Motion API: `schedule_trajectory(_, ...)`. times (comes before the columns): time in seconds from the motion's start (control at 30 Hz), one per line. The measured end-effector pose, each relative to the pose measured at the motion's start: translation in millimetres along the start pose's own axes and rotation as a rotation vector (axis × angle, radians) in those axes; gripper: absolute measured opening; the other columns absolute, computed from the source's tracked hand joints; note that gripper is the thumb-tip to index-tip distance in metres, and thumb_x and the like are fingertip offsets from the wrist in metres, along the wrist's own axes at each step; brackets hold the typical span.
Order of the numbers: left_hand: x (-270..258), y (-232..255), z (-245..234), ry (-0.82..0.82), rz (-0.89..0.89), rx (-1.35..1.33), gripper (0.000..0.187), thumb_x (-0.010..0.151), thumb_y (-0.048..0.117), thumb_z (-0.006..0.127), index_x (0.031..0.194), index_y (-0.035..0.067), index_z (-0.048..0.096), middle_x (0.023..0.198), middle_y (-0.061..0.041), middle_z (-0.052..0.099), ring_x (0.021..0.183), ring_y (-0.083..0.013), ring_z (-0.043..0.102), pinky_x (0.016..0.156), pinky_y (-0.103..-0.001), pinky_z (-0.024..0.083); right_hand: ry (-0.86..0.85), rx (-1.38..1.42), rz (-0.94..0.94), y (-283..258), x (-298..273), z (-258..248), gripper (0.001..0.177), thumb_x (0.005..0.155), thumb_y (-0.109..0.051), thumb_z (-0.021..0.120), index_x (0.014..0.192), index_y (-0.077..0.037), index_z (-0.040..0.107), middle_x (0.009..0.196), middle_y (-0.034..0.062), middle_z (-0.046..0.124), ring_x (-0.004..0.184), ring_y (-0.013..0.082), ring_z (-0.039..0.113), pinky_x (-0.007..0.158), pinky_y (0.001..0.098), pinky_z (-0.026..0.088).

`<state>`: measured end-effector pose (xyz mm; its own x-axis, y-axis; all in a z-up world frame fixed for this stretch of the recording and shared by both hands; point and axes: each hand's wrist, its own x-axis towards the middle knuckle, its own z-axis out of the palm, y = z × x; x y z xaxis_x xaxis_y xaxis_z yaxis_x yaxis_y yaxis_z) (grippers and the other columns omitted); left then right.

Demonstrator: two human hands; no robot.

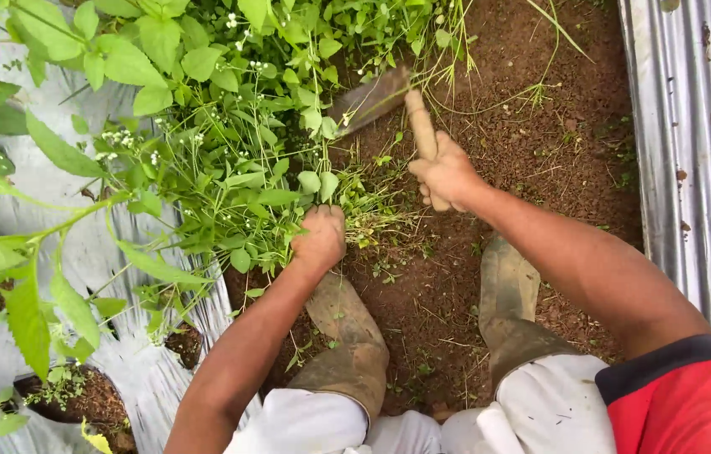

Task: The person uses a hand hoe to loosen soil and uproot weeds growing along the edge of a plastic-covered garden bed. They gather the removed weeds by hand and continue clearing the area.

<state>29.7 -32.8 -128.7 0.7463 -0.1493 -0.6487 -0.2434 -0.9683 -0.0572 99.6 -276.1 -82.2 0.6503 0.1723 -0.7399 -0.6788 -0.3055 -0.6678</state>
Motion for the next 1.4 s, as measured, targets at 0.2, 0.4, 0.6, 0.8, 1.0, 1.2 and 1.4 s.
schedule_trajectory(0.2,15.5,-2.7,17.2,0.031,0.041,0.034,0.011,0.096,0.011,0.058,0.104,0.004,0.062,0.091,-0.014,0.063,0.087,-0.0242,0.069,0.053,-0.048,0.067,0.221,0.217,-0.123,8.8,1.9,5.6,0.041,0.095,-0.001,0.054,0.13,0.001,0.035,0.081,0.0069,0.053,0.055,0.0125,0.057,0.045,0.0253,0.059)
schedule_trajectory(0.4,23.0,-8.4,53.9,0.006,0.132,0.118,0.012,0.092,0.019,0.057,0.097,0.011,0.064,0.089,-0.008,0.068,0.081,-0.0161,0.068,0.071,-0.034,0.067,0.006,-0.036,0.0,6.9,8.1,-9.7,0.043,0.092,-0.004,0.058,0.132,0.0,0.042,0.071,0.005,0.054,0.049,0.0142,0.059,0.042,0.0288,0.059)
schedule_trajectory(0.6,13.7,-3.2,40.2,0.218,0.239,0.236,0.016,0.081,0.029,0.068,0.091,0.016,0.066,0.081,-0.002,0.07,0.08,-0.013,0.07,0.075,-0.029,0.06,0.127,0.081,-0.007,-3.1,-29.7,-9.2,0.038,0.092,-0.001,0.054,0.128,0.0,0.038,0.076,0.0062,0.054,0.054,0.0142,0.057,0.045,0.0288,0.058)
schedule_trajectory(0.8,-8.1,-4.5,94.4,0.154,0.32,0.133,0.014,0.083,0.026,0.07,0.087,0.013,0.067,0.074,-0.003,0.067,0.073,-0.0122,0.069,0.071,-0.029,0.062,0.05,-0.045,0.021,15.4,-10.6,-30.1,0.045,0.092,-0.003,0.06,0.133,0.002,0.042,0.072,0.0055,0.056,0.051,0.0155,0.058,0.045,0.0326,0.06)
schedule_trajectory(1.0,-29.5,-9.6,102.8,0.426,0.358,-0.092,0.008,0.07,0.012,0.062,0.078,0.011,0.062,0.065,-0.004,0.06,0.061,-0.0152,0.064,0.059,-0.03,0.057,0.095,-0.022,0.049,39.4,-33.4,-33.9,0.041,0.09,-0.001,0.058,0.127,0.0,0.039,0.072,0.0068,0.056,0.05,0.017,0.058,0.042,0.0323,0.058)
schedule_trajectory(1.2,-33.2,-8.0,122.5,0.37,0.218,0.018,0.006,0.079,0.016,0.055,0.079,0.02,0.051,0.066,0.005,0.046,0.061,-0.0114,0.05,0.066,-0.026,0.052,-0.132,-0.334,0.168,23.5,-37.0,-39.7,0.036,0.085,-0.005,0.064,0.117,0.004,0.051,0.073,0.0171,0.058,0.056,0.0224,0.058,0.049,0.0396,0.059)
schedule_trajectory(1.4,-31.8,4.9,122.6,0.656,-0.283,0.418,0.021,0.08,0.014,0.062,0.071,0.022,0.045,0.063,0.005,0.043,0.057,-0.0104,0.049,0.052,-0.028,0.047,0.371,0.233,-0.165,-29.6,1.6,14.9,0.029,0.099,-0.004,0.054,0.123,-0.007,0.039,0.076,0.0003,0.056,0.052,0.0099,0.059,0.044,0.0213,0.061)
